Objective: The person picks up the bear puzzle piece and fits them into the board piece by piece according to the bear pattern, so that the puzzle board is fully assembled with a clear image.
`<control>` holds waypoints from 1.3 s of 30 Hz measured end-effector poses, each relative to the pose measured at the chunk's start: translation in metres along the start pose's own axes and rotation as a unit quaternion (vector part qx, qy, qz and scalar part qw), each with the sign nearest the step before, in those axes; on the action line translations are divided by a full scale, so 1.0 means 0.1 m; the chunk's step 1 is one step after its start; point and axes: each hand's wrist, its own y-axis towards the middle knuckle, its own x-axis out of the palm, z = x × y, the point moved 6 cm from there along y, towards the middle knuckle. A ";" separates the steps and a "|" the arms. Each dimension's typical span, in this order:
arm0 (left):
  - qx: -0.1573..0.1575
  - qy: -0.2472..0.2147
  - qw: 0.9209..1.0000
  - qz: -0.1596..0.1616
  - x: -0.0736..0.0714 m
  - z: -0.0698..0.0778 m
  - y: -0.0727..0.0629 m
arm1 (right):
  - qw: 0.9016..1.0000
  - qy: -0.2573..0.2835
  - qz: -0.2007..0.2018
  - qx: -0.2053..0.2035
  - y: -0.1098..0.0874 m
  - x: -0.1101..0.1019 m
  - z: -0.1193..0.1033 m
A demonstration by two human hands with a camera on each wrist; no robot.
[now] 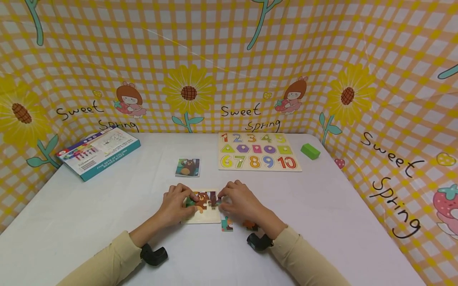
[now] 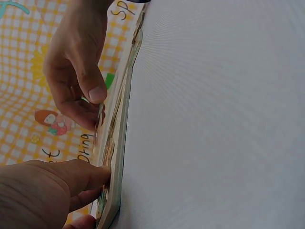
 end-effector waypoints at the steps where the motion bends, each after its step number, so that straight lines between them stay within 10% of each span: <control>1: 0.000 0.000 1.000 0.000 0.00 0.00 0.00 | 1.000 0.000 -0.002 0.000 0.01 0.00 -0.01; 39: -0.006 0.005 1.000 -0.002 0.00 0.03 -0.01 | 1.000 0.003 -0.024 0.001 0.07 0.12 -0.05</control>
